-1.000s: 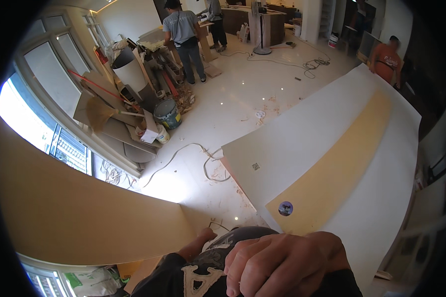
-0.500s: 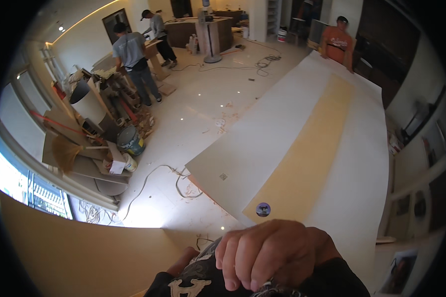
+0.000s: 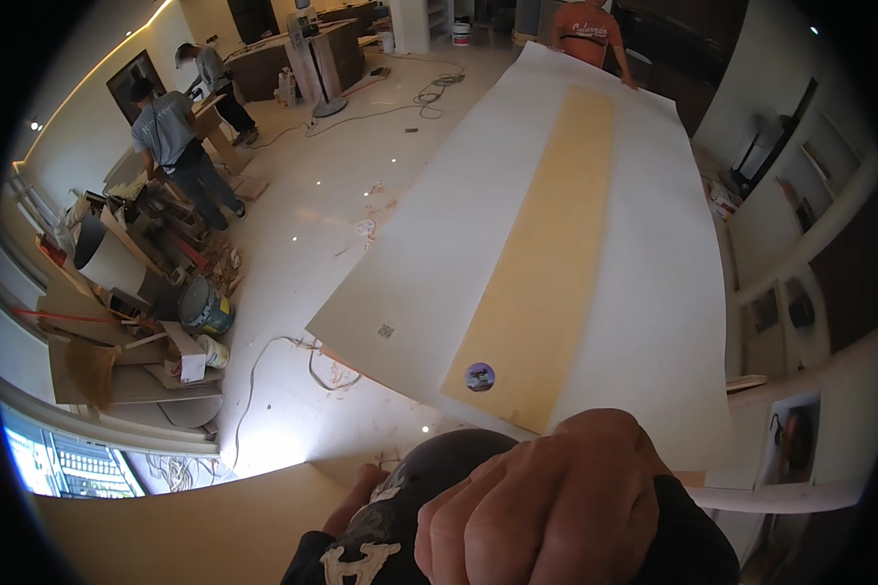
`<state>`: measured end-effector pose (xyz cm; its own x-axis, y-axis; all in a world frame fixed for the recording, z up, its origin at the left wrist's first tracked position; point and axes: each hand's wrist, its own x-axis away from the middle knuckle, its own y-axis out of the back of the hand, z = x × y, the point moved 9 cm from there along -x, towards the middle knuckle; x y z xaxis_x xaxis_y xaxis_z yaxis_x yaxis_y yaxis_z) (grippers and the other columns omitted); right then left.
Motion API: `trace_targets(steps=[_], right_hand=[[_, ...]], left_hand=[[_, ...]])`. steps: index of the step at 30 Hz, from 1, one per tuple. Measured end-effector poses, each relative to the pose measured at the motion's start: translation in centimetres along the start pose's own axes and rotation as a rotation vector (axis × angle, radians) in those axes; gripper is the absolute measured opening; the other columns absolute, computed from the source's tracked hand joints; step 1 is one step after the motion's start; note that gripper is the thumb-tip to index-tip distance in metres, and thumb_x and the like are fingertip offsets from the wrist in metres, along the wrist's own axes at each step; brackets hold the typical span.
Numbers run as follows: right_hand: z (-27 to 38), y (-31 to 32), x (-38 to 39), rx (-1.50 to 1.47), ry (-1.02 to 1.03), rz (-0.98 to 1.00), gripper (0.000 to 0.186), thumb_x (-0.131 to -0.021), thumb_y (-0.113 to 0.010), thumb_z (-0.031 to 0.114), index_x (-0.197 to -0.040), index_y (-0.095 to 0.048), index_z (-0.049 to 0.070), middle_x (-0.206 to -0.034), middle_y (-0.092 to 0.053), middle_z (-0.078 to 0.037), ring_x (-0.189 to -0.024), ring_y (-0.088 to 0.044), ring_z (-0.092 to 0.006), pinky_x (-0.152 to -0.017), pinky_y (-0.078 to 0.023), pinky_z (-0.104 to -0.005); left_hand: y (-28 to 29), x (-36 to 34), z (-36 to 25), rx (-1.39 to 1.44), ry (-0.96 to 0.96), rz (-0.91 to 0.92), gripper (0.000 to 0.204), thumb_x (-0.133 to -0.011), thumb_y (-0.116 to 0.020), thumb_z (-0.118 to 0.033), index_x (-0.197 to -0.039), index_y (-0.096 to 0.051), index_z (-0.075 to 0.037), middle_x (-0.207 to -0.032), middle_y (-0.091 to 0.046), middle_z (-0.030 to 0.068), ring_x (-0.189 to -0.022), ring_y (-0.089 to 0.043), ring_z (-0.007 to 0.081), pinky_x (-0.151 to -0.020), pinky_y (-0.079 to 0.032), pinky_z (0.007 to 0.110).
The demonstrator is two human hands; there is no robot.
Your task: The person unrolls and spreads a large sheet onto a table with another worker, retrieves a wooden board, and places the wooden board on top of the sheet.
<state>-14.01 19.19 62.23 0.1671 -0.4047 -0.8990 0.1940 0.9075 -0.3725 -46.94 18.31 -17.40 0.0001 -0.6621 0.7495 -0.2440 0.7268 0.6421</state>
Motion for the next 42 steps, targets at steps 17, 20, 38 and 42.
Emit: trace_targets(steps=[17, 20, 38, 42], right_hand=[[1.3, 0.4, 1.3, 0.174, -0.068, 0.045, 0.019, -0.100, -0.065, 0.014, -0.097, -0.067, -0.005, -0.094, -0.063, -0.013, -0.082, -0.061, -0.0252, -0.072, -0.051, -0.0370], [1.3, 0.5, 1.5, 0.175, -0.078, 0.037, 0.017, -0.100, -0.064, 0.012, -0.100, -0.066, -0.005, -0.095, -0.063, -0.014, -0.082, -0.061, -0.0247, -0.072, -0.050, -0.0369], [1.0, 3.2, 3.3, 0.391, -0.407, -0.065, 0.024, -0.102, -0.067, 0.020, -0.102, -0.067, -0.004, -0.094, -0.066, -0.014, -0.089, -0.068, -0.0282, -0.081, -0.053, -0.0402], [1.9, 8.3, 6.7, 0.980, -0.427, -0.177, 0.020, -0.100, -0.067, 0.018, -0.104, -0.066, -0.002, -0.095, -0.066, -0.011, -0.088, -0.066, -0.0238, -0.077, -0.052, -0.0366]], left_hand=[[-0.5, 0.0, -0.2, -0.034, -0.023, 0.024, 0.055, -0.080, -0.067, -0.052, -0.096, -0.078, -0.001, -0.104, -0.074, 0.0256, -0.103, -0.072, 0.0401, -0.090, -0.055, 0.047], [-0.2, 0.3, -0.3, -0.063, -0.067, -0.001, 0.055, -0.080, -0.067, -0.051, -0.096, -0.078, 0.000, -0.104, -0.073, 0.0264, -0.104, -0.071, 0.0409, -0.091, -0.055, 0.048], [-0.1, 0.6, 0.6, -0.038, -0.004, 0.024, 0.057, -0.082, -0.068, -0.054, -0.096, -0.078, 0.001, -0.104, -0.074, 0.0264, -0.106, -0.071, 0.0405, -0.091, -0.055, 0.047], [0.6, 0.6, 0.0, 0.001, 0.008, 0.061, 0.055, -0.082, -0.069, -0.053, -0.096, -0.078, 0.000, -0.102, -0.074, 0.0247, -0.101, -0.072, 0.0381, -0.088, -0.056, 0.046]])
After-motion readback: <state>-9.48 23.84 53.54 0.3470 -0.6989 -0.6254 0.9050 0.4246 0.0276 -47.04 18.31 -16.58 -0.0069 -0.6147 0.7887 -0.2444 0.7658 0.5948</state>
